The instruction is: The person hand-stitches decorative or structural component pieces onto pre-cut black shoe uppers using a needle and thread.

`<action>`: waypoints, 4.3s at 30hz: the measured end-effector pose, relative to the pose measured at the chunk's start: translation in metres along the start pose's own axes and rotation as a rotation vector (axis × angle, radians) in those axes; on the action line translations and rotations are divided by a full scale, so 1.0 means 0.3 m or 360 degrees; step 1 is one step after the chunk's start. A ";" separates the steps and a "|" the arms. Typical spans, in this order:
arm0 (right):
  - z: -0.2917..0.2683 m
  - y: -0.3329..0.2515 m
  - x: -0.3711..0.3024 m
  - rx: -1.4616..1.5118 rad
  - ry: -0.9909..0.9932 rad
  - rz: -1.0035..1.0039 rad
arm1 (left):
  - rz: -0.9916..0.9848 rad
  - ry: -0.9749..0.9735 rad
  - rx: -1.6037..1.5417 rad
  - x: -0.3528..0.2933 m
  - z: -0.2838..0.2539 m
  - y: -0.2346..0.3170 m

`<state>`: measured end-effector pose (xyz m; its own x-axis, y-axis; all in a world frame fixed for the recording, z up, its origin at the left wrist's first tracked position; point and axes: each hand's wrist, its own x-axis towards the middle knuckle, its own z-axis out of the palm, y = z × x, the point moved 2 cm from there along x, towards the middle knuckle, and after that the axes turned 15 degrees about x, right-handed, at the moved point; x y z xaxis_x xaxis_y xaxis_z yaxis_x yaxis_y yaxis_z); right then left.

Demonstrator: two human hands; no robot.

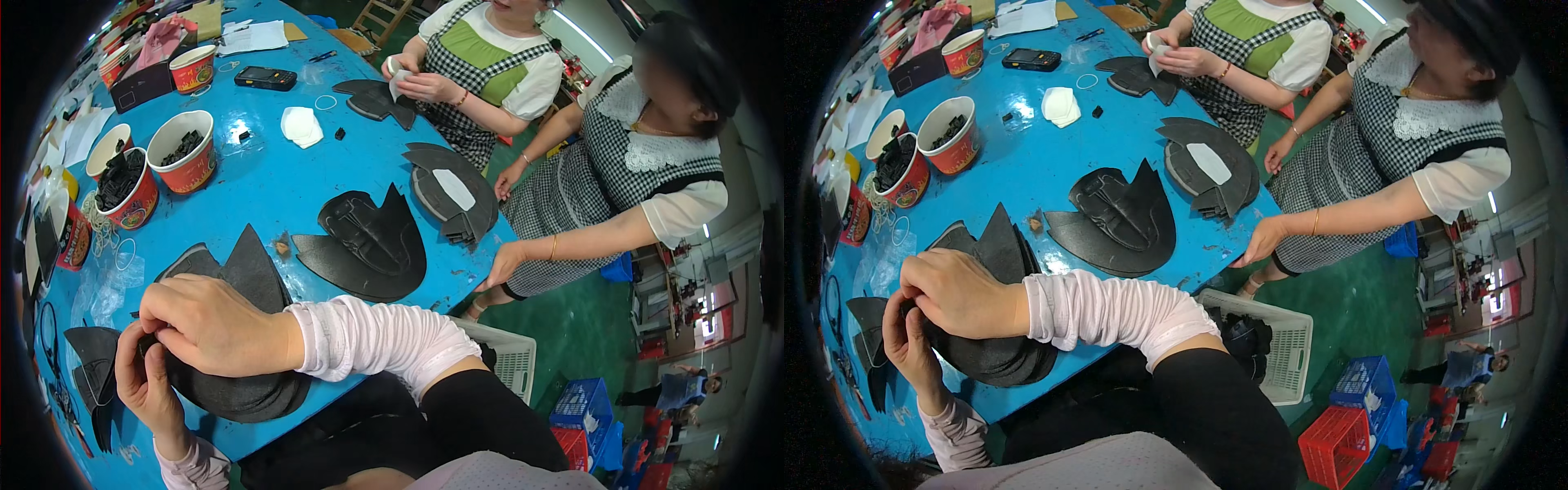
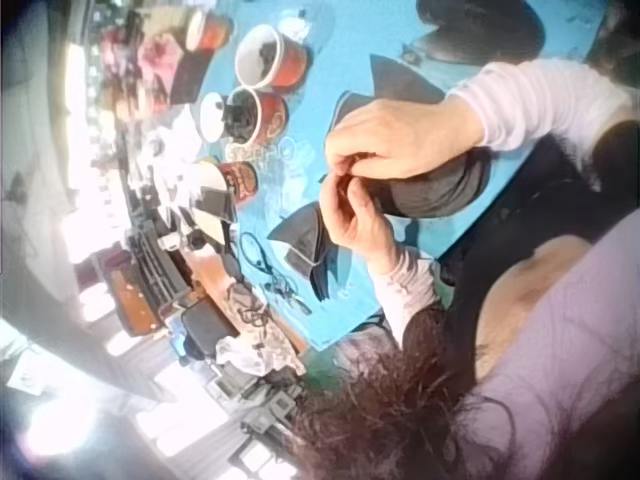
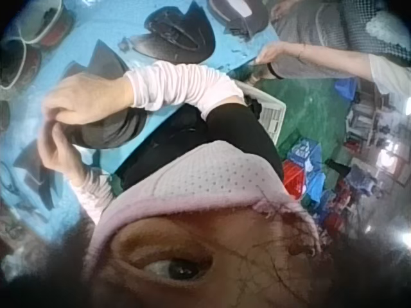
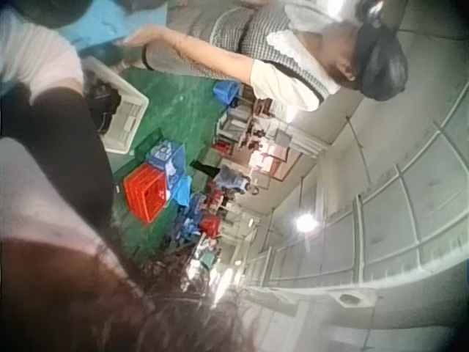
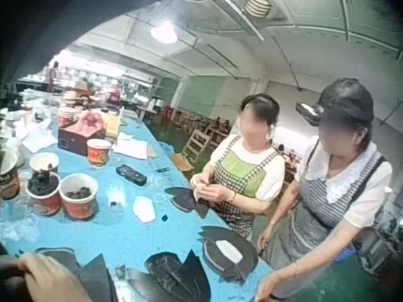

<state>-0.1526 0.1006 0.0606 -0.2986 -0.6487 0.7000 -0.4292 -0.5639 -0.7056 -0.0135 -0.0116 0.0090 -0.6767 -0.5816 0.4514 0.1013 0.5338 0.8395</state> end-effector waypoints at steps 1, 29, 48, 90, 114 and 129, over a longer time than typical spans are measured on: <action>0.002 -0.006 0.000 0.0017 0.0003 0.0015 | 0.0001 0.0019 0.0013 -0.002 0.001 0.007; 0.002 0.031 -0.007 0.0468 0.0042 0.0427 | 0.0210 0.0065 0.0008 0.020 0.025 0.037; 0.002 0.016 0.002 0.0432 0.0085 0.0415 | 0.0224 0.0214 0.0244 0.028 0.009 0.018; -0.041 -0.079 0.023 0.0427 0.0076 0.0155 | 0.0136 0.0358 0.0223 0.025 0.004 -0.080; -0.291 0.198 -0.158 -0.0085 0.0760 0.0234 | 0.0272 0.0288 0.0137 0.045 0.051 -0.104; -0.302 0.321 -0.182 0.0570 0.0957 0.0608 | 0.0231 0.0280 0.0132 0.047 0.047 -0.101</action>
<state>-0.2547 0.1282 -0.0356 -0.8222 -0.5012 0.2698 0.0655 -0.5541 -0.8298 -0.0363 -0.0274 -0.0144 -0.5211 -0.5891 0.6175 0.1231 0.6641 0.7374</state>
